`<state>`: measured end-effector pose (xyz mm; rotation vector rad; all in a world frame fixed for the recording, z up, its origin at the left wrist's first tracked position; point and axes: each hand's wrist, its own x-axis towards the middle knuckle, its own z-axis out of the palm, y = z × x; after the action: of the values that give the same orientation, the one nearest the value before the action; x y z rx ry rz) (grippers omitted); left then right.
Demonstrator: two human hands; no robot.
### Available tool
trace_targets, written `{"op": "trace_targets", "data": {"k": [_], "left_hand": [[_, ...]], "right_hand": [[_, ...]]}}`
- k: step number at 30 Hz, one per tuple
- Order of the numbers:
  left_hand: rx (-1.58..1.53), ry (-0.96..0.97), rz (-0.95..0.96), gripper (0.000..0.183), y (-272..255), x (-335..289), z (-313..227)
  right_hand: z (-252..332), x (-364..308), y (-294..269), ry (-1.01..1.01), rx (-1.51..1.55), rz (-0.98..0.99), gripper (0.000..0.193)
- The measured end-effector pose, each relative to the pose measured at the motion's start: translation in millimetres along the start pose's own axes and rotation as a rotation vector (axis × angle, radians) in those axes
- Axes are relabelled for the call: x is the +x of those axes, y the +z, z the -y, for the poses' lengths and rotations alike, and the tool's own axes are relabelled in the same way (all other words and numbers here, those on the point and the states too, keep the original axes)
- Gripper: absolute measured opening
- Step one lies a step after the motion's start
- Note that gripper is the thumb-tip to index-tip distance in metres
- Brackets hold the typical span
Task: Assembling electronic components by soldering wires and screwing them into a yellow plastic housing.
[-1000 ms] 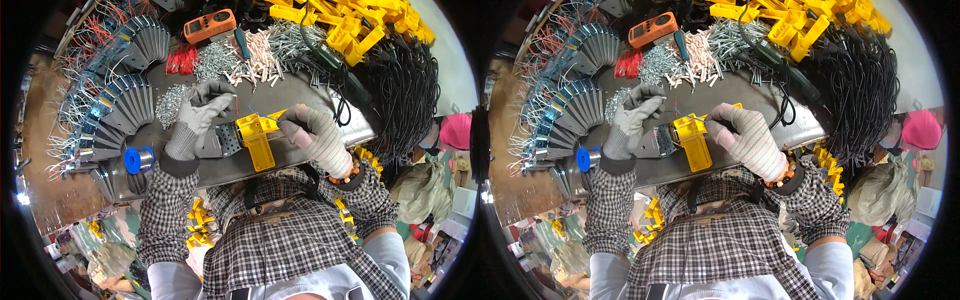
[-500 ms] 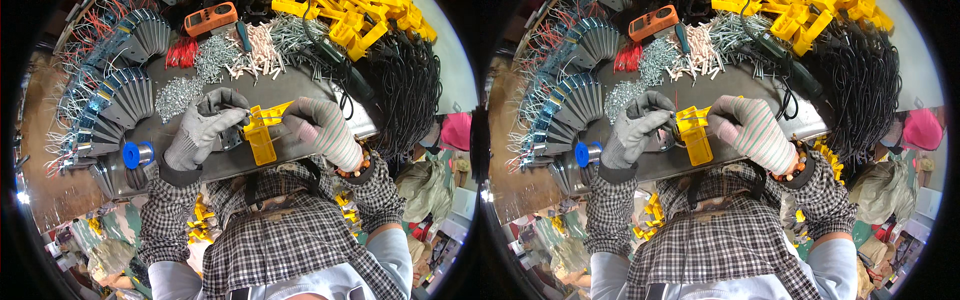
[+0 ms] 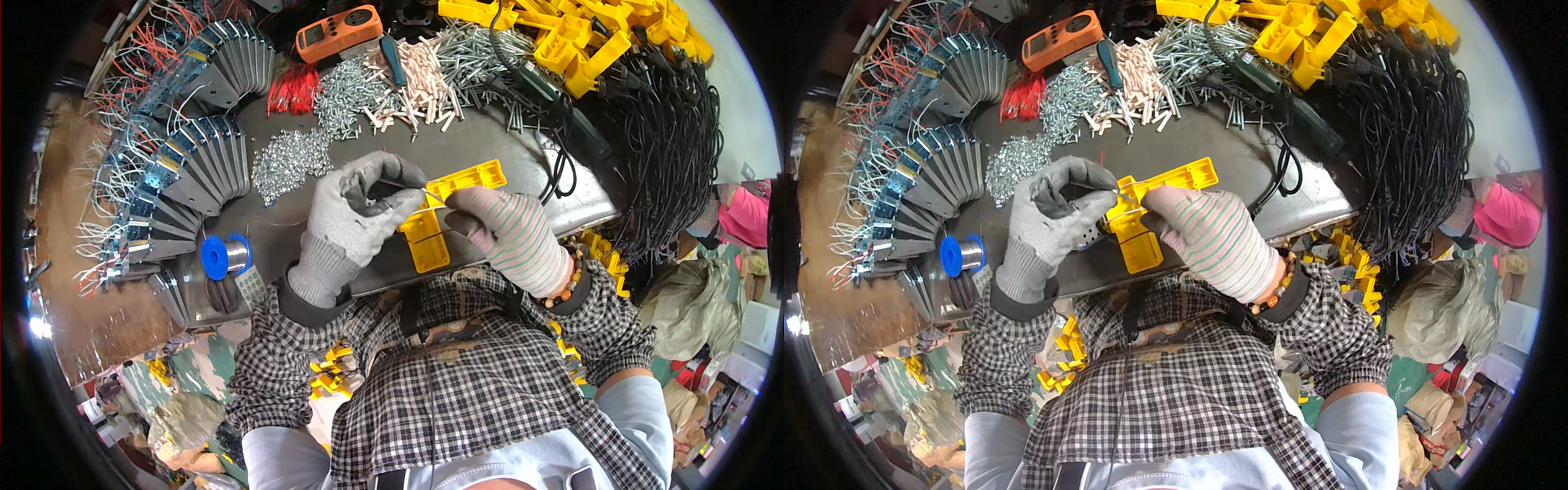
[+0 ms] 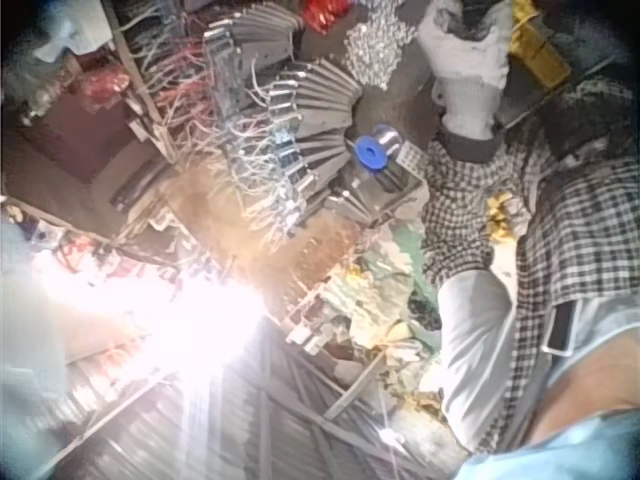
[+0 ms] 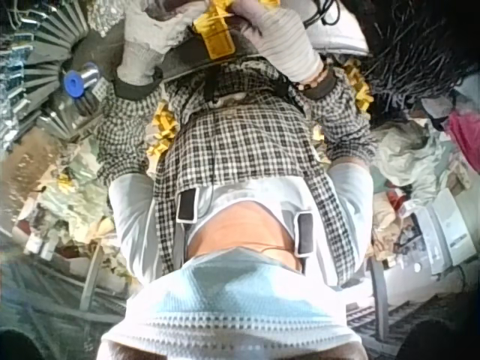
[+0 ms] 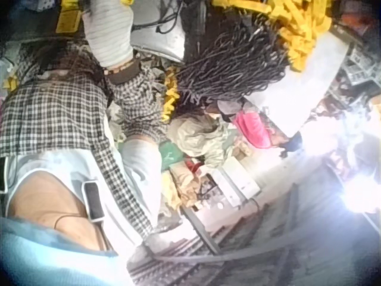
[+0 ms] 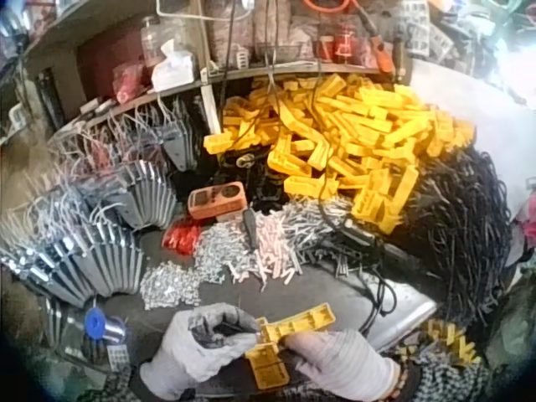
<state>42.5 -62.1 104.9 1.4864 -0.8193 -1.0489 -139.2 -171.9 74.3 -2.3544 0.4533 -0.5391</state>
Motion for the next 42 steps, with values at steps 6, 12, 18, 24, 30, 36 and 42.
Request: {"op": "trace_targets", "data": {"k": [6, 12, 18, 24, 30, 36, 42], "left_hand": [[0.277, 0.018, 0.292, 0.019, 6, 6, -6], [0.957, 0.449, -0.053, 0.017, -64, 99, 35], [1.663, 0.673, 0.055, 0.02, -72, 119, 41], [0.281, 0.353, -0.087, 0.017, -56, 73, 41], [-0.527, -0.003, 0.135, 0.026, -54, 30, 43], [-0.302, -0.016, 0.004, 0.034, -32, 6, 25], [-0.331, 0.011, 0.107, 0.036, -31, 6, 25]], "right_hand": [[1, 6, 4, 0.09, 0.128, 0.015, 0.047], [-8, 8, -2, 0.236, 0.397, -0.095, 0.052], [6, 19, -23, 0.471, 0.686, -0.076, 0.024], [1, 33, -24, 0.416, 0.65, -0.109, 0.022], [2, 37, -29, 0.407, 0.643, 0.007, 0.023], [4, 38, -35, 0.361, 0.442, 0.036, 0.023], [1, 35, -37, 0.36, 0.405, 0.04, 0.023]]}}
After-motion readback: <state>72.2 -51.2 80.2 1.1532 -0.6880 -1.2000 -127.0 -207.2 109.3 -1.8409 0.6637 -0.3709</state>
